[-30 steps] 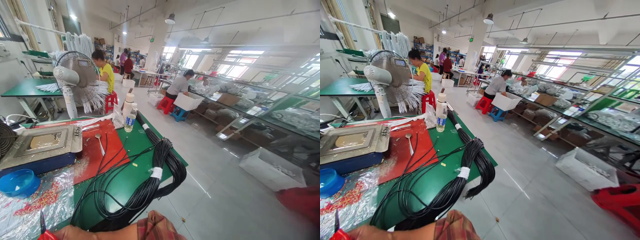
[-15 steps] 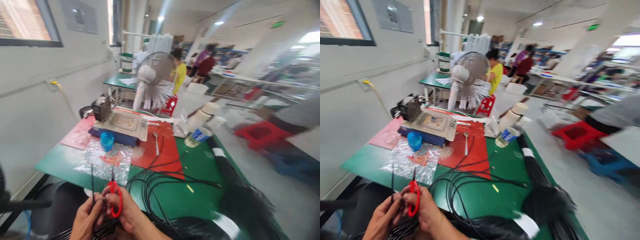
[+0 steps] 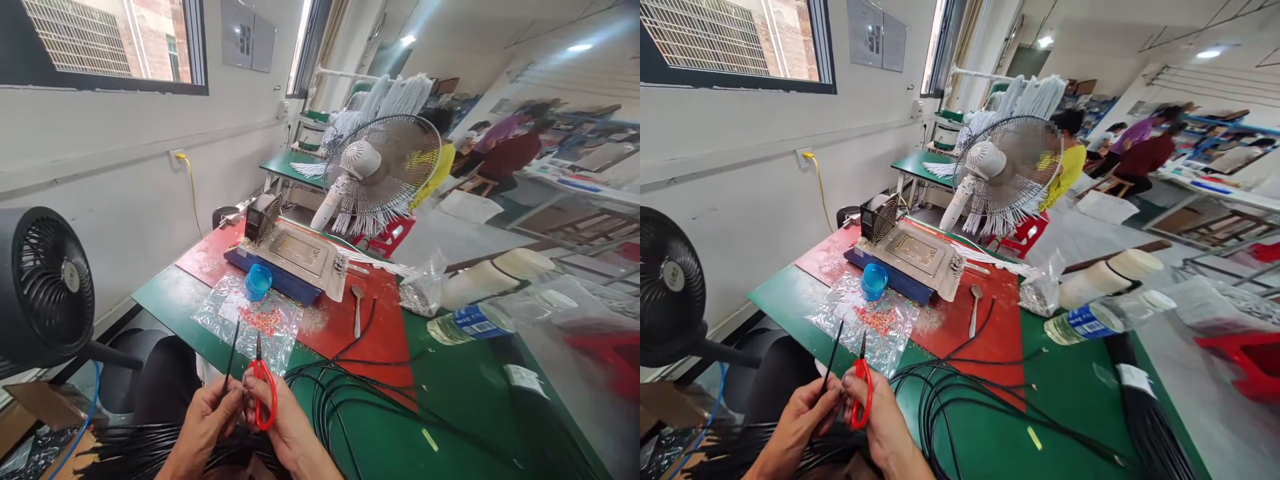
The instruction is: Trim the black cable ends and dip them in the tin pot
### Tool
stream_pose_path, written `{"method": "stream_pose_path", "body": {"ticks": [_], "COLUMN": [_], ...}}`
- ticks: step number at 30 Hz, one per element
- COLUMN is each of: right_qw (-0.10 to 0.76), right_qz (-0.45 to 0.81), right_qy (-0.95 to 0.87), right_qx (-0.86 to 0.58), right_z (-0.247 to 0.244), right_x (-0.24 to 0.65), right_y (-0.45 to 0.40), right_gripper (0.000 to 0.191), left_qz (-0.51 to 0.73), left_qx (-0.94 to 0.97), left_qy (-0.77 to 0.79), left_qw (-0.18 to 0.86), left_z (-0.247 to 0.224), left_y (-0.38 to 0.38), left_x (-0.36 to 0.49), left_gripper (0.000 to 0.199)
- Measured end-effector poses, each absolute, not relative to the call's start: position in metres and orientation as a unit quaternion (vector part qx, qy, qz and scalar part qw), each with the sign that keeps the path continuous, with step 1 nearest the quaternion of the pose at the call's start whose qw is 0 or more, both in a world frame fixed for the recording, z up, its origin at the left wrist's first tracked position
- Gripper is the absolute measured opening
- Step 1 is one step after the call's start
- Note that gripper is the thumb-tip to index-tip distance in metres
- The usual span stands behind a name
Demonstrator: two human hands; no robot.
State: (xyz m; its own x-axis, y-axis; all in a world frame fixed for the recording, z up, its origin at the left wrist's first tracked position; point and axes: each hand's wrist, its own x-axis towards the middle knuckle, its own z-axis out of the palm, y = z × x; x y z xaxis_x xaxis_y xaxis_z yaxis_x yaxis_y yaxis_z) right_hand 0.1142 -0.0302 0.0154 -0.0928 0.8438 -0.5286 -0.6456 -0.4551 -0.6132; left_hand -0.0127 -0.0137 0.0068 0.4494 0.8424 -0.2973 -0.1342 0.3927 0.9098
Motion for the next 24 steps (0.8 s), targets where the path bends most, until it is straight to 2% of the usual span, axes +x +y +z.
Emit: {"method": "stream_pose_path", "body": {"ticks": [8,16,24], "right_qw": [0.496,0.518,0.529], "right_qz": [0.755,0.752,0.739], "right_qy": [-0.089,-0.061,-0.088], "right_qx": [-0.419,-0.404,-0.409], "right_z": [0.0129,0.0100,0.0106], "right_x": [0.1165,0.1131,0.1119], "right_y": [-0.0363,-0.0397,-0.0379], "right_gripper": [0.042,0.038,0.044], "left_qz": [0.320,0.340,0.351], "left_qx": [0.454,0.448,0.443], "left_qy": [0.376,0.358,0.366], "left_qw": [0.741,0.745,0.740], "left_z": [0.0073,0.0034,0.0047], "left_y": [-0.0116,-0.0120,-0.0099], "left_x": [-0.0163,-0.0179,-0.0149], "left_gripper": [0.033,0.027,0.029]}}
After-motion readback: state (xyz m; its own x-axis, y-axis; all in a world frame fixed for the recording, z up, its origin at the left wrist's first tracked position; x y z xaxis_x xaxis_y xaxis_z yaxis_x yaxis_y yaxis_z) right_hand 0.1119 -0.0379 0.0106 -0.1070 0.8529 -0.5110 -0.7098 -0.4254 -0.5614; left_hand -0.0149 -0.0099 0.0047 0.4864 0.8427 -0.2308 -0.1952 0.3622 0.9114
